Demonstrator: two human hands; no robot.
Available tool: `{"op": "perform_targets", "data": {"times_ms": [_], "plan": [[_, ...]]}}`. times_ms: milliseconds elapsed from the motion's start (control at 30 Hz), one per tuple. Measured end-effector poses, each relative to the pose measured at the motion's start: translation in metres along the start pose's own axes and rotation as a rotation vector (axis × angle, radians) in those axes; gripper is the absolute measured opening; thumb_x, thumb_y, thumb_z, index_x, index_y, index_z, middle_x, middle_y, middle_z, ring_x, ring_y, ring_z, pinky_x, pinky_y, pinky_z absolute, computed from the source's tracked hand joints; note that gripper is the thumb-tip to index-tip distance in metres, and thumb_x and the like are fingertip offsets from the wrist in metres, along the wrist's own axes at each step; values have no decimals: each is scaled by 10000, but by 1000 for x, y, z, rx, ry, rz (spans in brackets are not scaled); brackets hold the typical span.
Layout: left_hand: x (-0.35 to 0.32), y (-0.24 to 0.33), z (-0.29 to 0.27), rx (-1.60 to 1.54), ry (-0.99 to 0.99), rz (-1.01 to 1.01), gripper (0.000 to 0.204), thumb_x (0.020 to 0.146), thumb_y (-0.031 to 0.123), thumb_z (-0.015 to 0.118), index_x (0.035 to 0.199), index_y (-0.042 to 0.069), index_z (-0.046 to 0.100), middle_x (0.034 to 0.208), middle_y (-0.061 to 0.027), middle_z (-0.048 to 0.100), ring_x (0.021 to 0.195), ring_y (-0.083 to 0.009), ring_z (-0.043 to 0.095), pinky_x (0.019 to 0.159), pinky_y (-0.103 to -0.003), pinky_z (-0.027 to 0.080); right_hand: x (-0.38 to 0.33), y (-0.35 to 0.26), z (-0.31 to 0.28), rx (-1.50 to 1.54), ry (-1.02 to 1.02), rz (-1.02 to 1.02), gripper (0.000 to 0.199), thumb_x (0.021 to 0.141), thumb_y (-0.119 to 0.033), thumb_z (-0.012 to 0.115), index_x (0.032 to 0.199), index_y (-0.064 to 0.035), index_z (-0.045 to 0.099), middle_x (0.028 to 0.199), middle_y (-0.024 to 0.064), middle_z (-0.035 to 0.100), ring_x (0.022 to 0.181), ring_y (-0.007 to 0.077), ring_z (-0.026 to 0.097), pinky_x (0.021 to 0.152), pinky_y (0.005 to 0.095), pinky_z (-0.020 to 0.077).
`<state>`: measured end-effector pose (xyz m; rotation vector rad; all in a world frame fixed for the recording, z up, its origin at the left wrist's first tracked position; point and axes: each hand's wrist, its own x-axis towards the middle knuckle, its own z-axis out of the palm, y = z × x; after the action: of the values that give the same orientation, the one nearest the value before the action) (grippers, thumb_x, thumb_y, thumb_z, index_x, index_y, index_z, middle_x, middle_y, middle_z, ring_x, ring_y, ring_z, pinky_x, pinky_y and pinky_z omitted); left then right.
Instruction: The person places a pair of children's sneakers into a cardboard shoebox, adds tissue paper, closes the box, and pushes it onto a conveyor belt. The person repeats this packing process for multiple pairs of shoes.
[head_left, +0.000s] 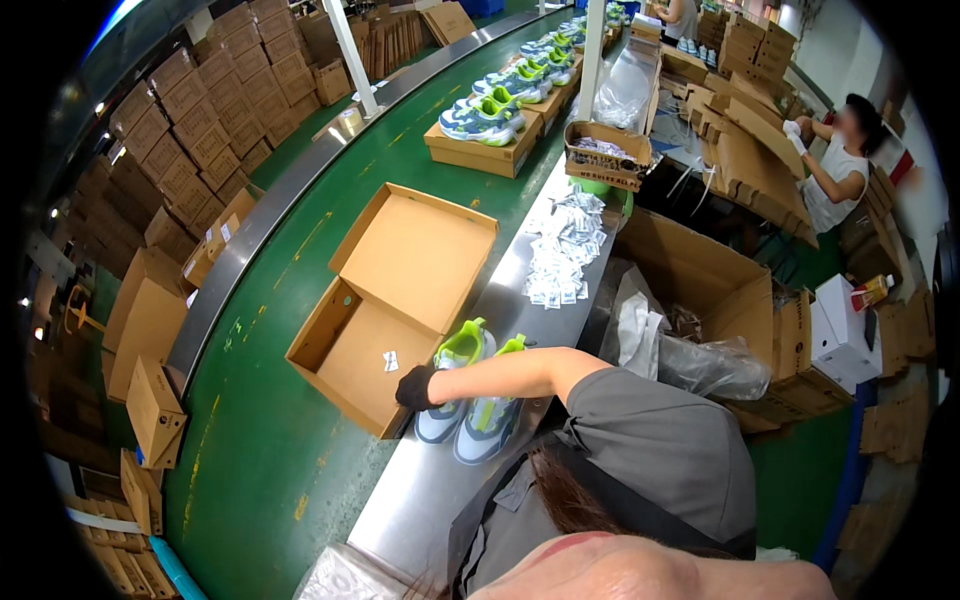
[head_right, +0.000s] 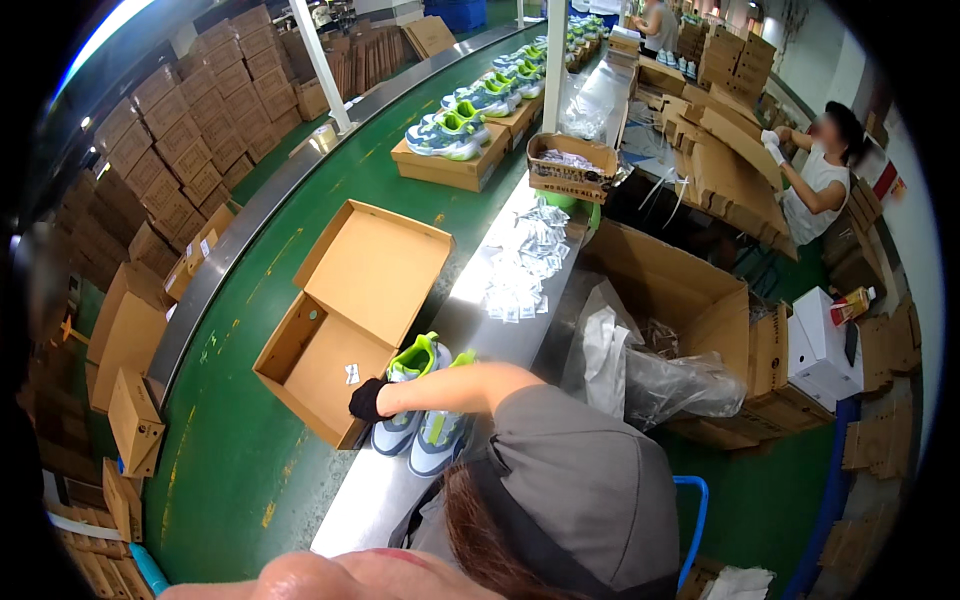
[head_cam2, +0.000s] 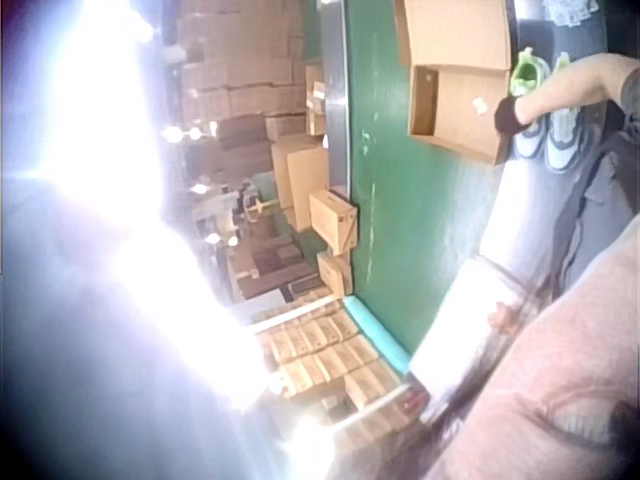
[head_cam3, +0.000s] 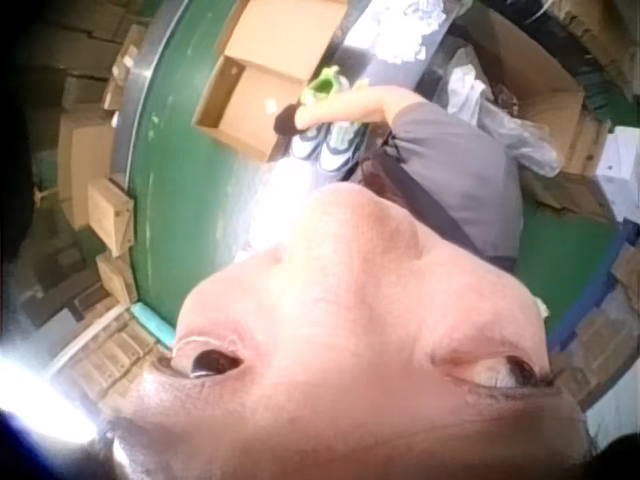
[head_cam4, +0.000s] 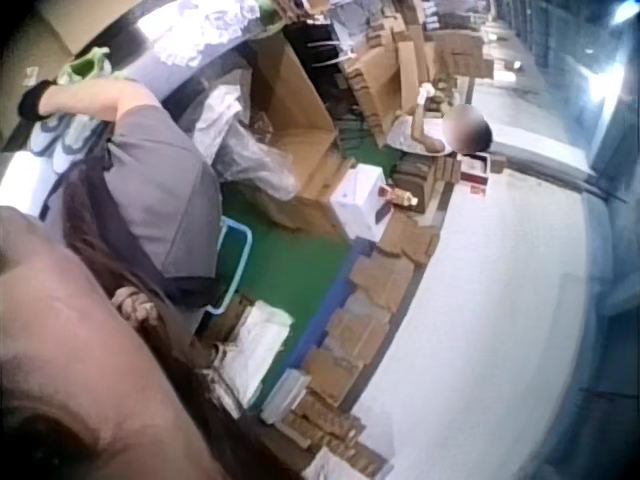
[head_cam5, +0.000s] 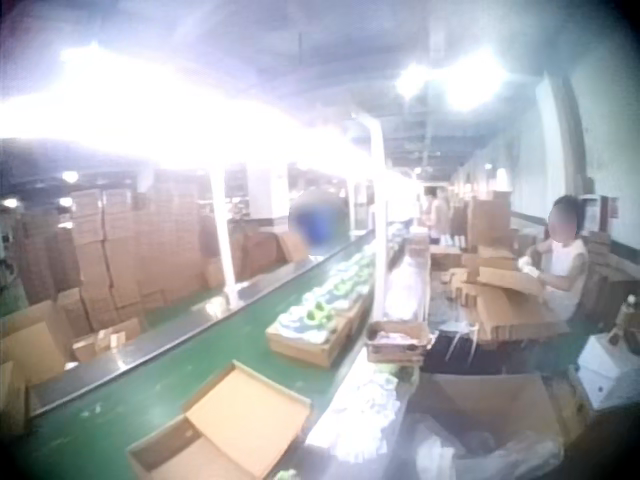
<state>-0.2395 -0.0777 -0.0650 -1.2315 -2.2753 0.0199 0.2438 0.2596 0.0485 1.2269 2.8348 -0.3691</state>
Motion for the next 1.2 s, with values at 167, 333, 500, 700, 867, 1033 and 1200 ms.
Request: {"op": "perform_targets", "data": {"times_ms": [167,333,500,700,867,1033,1200], "plan": [[-34,-31,34,395,325,338,526,827,466,468,1254,162,423,1069,-180,564,788,-322,584,658,-545,446,-10,-10,-2,40,83,77,177,710,-184,523,847,-174,635,802,76,642,791,256,628,635,419,478],[-12,-38,24,146,-144,-78,400,867,337,421,1173,88,486,1055,-184,557,858,-316,562,727,-479,441,-6,-11,-8,12,-87,70,243,777,-166,450,966,-162,603,898,121,627,881,297,600,728,417,465],[33,-117,-32,88,-115,-341,329,884,215,399,1114,5,505,1054,-190,550,904,-298,551,776,-376,449,20,-20,18,100,-119,102,242,785,-194,442,920,-147,637,930,129,629,894,296,599,743,408,469],[167,47,-221,-1165,66,-583,351,888,186,389,1137,-44,481,1098,-219,497,996,-331,486,825,-401,419,3,-30,-31,203,-314,-44,562,729,-272,612,1233,-133,408,1002,179,584,973,328,549,769,470,416],[201,246,-297,-1671,-179,-240,223,906,141,370,1043,-23,432,922,-120,537,754,-200,589,592,-302,531,-3,-87,-112,1154,-82,-311,806,714,-435,662,1324,-75,278,1126,192,508,950,264,545,842,376,424],[233,382,-319,-1868,-340,67,367,906,189,477,1183,-37,397,1107,-150,509,1024,-201,509,876,-323,413,40,-2,-103,1517,555,140,381,769,-276,628,1051,-40,526,817,68,586,737,114,537,673,305,457],[208,394,-283,-765,-107,547,479,829,280,560,1187,-16,443,1271,-237,367,1218,-364,314,986,-502,236,20,161,-118,1364,1140,601,277,741,-213,656,883,-62,473,752,52,508,650,135,478,540,297,444]]}}
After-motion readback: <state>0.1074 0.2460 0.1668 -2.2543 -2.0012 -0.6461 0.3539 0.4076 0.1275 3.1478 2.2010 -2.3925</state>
